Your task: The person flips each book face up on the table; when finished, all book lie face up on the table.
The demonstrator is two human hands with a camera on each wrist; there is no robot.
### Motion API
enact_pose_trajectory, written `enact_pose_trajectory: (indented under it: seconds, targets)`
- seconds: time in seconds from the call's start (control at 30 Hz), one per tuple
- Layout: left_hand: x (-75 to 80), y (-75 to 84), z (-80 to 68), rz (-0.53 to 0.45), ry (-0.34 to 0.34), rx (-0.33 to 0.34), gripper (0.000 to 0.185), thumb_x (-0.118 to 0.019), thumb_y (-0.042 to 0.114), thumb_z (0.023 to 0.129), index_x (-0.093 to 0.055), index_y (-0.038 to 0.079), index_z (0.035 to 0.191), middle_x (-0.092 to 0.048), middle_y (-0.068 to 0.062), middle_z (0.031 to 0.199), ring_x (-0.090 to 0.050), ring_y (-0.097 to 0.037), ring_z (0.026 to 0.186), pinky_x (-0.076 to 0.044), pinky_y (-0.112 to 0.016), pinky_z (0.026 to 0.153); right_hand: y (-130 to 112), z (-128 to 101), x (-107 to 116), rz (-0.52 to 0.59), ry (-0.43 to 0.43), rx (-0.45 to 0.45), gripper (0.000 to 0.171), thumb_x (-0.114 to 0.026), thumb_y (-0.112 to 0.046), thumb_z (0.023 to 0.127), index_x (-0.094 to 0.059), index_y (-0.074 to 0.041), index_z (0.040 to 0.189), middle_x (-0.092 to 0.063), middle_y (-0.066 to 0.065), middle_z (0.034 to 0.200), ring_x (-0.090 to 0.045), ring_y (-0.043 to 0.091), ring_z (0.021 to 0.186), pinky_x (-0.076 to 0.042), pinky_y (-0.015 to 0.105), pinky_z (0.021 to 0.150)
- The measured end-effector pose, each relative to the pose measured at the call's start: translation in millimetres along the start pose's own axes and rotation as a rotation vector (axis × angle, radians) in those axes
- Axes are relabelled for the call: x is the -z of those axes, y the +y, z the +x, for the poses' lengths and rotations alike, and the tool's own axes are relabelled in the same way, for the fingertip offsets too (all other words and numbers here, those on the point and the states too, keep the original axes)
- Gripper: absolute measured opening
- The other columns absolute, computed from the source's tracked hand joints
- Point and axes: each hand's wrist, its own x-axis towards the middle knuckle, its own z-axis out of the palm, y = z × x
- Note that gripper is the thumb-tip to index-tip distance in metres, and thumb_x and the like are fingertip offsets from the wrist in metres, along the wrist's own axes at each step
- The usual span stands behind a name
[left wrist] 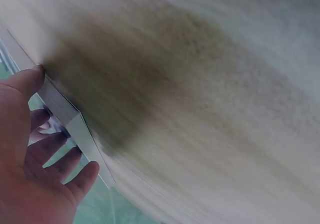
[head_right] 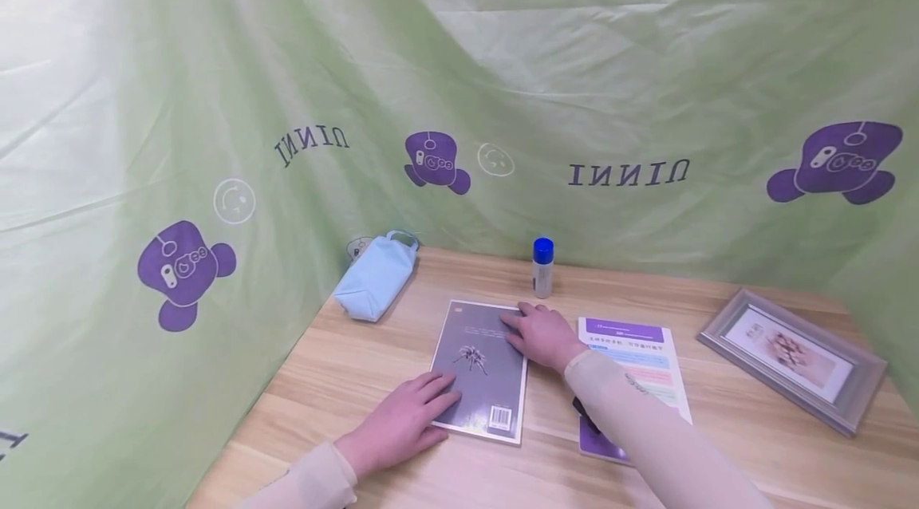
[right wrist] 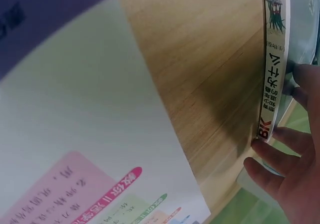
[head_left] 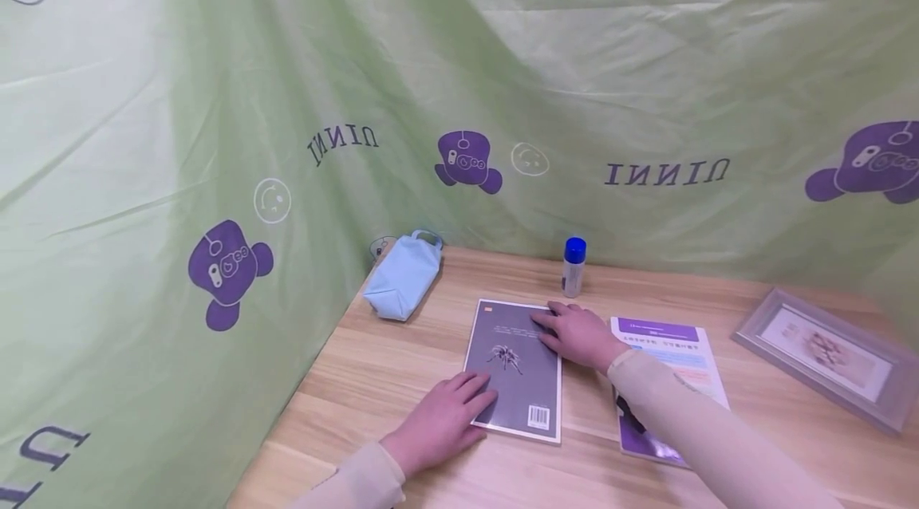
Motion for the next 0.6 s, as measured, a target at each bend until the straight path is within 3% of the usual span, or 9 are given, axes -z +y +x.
enact_pose_trajectory:
  seconds: [0.3,0.6]
  targets:
    - [4.5,-2.7,5.0,0.067,-0.014,-0.037,0.06,-0.074,0.051,0.094,-0.064,0.016,0.141,-0.059,-0.01,0.147,-0.055,-0.03,0.132,-0.049,-0.044,0.106,-1.7,1.1,1.0,0.019,0.017,0.022,0.043,-0.07,-0.03,0.1,-0.068,-0.011,0.139,-0.06,0.031,0.134,-0.063,0.049,0.112,-0.054,0.059,0.093]
    - [1.6,-2.5,11.2,0.306,0.014,-0.163,0.058,-0.066,0.059,0.096,-0.064,0.017,0.136,-0.063,-0.01,0.138,-0.062,-0.027,0.121,-0.053,-0.042,0.097,1.7,1.2,2.0,0.012,0.022,0.043,0.043,-0.072,-0.03,0.098,-0.07,-0.011,0.137,-0.062,0.028,0.128,-0.064,0.044,0.105,-0.055,0.055,0.092]
